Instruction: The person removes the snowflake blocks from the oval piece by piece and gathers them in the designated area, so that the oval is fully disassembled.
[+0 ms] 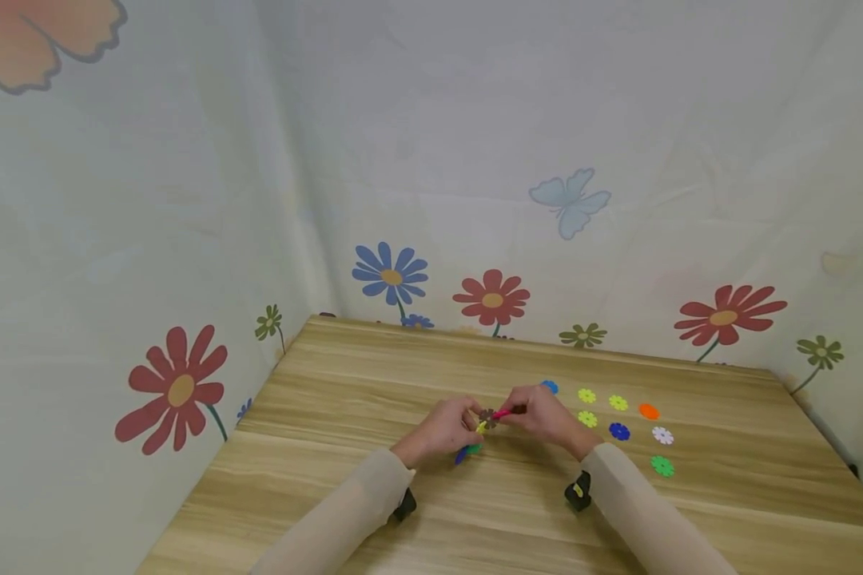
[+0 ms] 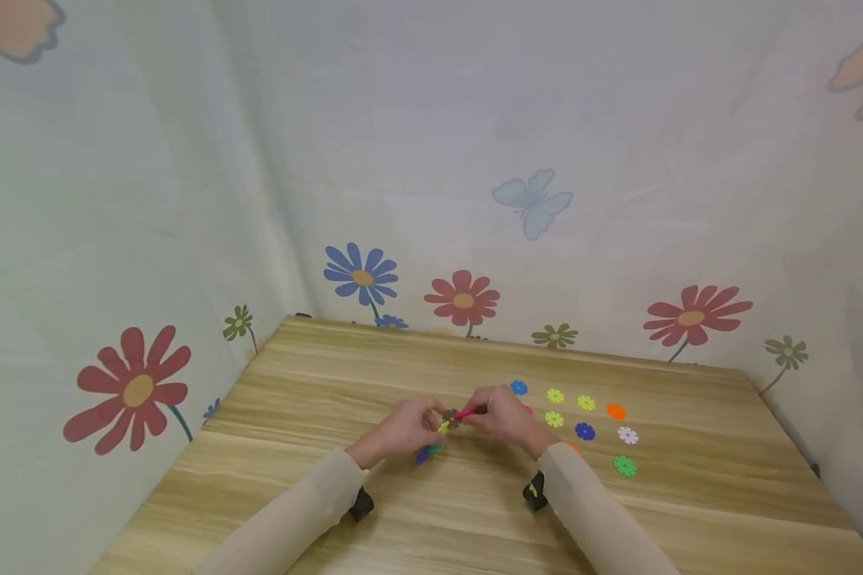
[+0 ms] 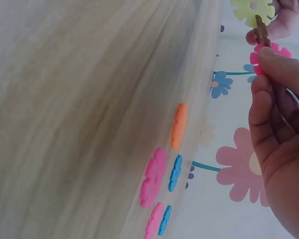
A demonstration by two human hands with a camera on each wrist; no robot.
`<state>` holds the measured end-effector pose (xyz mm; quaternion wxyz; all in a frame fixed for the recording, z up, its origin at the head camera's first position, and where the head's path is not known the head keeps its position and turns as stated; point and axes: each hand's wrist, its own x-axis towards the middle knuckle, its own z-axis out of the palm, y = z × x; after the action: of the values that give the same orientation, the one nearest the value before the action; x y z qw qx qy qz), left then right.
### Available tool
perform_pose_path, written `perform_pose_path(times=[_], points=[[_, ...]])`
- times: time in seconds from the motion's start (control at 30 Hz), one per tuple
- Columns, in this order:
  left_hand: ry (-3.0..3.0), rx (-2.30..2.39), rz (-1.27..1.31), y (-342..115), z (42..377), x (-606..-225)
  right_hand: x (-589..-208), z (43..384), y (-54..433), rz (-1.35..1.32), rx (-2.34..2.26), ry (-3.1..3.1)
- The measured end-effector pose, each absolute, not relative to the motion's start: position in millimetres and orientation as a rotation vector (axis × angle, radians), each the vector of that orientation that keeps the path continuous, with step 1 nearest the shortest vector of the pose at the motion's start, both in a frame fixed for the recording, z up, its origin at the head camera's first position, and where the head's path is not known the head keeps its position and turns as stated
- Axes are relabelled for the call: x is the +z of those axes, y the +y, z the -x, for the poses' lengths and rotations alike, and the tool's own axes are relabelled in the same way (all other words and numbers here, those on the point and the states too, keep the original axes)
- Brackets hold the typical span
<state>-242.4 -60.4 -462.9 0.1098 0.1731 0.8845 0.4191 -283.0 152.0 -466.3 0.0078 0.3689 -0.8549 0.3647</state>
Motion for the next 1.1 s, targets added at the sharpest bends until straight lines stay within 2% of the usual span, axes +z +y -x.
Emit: perform_pose_path(times=[0.67, 0.87, 1.1], points=[[2.577, 1.204, -0.55, -54, 238, -462, -464, 283, 170, -1.407, 1.08, -2.619], [2.606, 1.175, -0.518, -59, 240, -460, -455, 277, 183, -1.309, 1.006, -2.702], [2.611, 1.168, -0.537, -64, 240, -457, -442, 271, 206, -1.135, 1.127, -2.852]])
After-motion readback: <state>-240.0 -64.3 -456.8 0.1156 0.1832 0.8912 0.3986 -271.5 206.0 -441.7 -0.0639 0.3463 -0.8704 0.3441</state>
